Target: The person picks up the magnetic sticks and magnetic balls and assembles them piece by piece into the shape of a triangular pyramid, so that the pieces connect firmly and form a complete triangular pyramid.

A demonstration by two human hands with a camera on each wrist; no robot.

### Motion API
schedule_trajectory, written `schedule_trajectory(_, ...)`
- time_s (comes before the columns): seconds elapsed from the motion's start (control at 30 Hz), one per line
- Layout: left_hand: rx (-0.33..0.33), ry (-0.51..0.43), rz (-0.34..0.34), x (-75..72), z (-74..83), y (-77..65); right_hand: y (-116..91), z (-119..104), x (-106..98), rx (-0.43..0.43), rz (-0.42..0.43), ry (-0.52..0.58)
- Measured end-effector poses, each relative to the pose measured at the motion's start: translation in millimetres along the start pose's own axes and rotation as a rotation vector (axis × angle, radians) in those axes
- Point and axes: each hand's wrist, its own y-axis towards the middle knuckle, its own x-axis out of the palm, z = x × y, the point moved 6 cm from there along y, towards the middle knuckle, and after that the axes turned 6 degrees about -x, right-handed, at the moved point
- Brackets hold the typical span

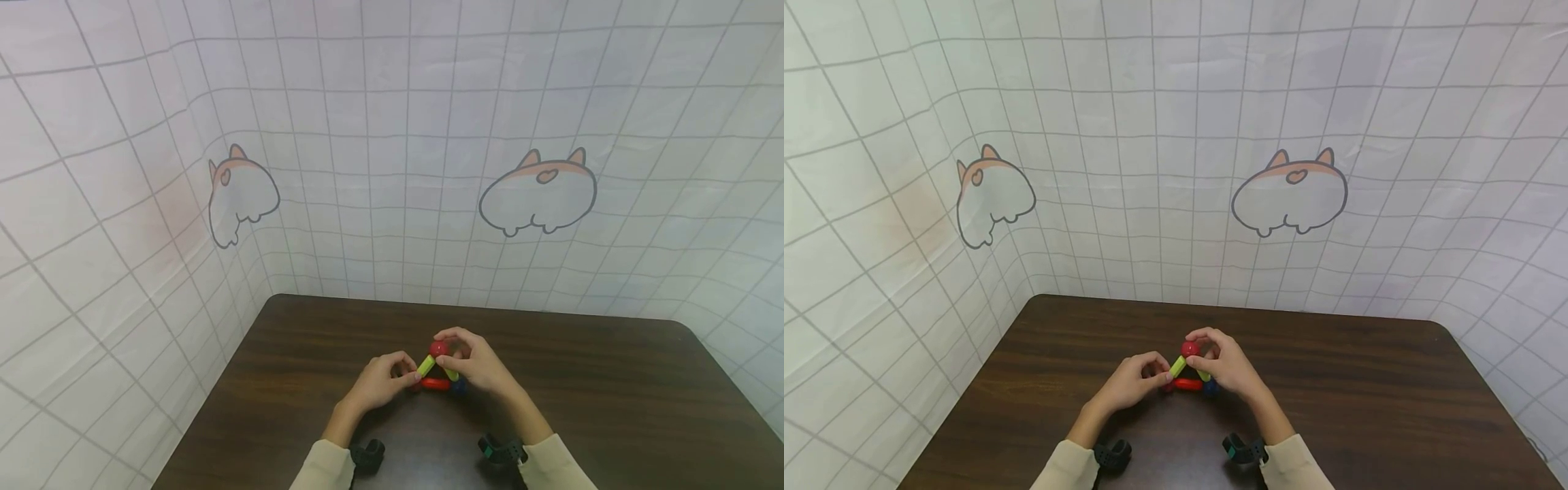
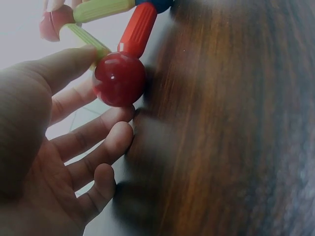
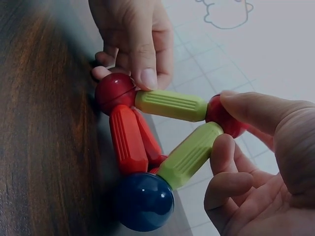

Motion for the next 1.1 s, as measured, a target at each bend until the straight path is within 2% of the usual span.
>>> schedule_trajectory(0.47,0.015,0.022,-0.028,-1.4,5.0,-1.1,-0.8,-0.3,-4.7,0.018,0.010,-0.011)
schedule_trajectory(0.63,-0.007,0.044,-0.021,0.7,2.4,0.4,-2.5,3.8,-10.7,0.025,-0.046,-0.046)
schedule_trajectory(0.87,-0.038,0.048,-0.018,3.6,2.1,0.4,-12.8,11.2,-31.5,0.057,-0.123,-0.135)
schedule_trajectory(1.1,-0.032,0.063,0.017,2.3,3.6,-0.2,-15.0,22.9,-35.6,0.119,-0.195,-0.143)
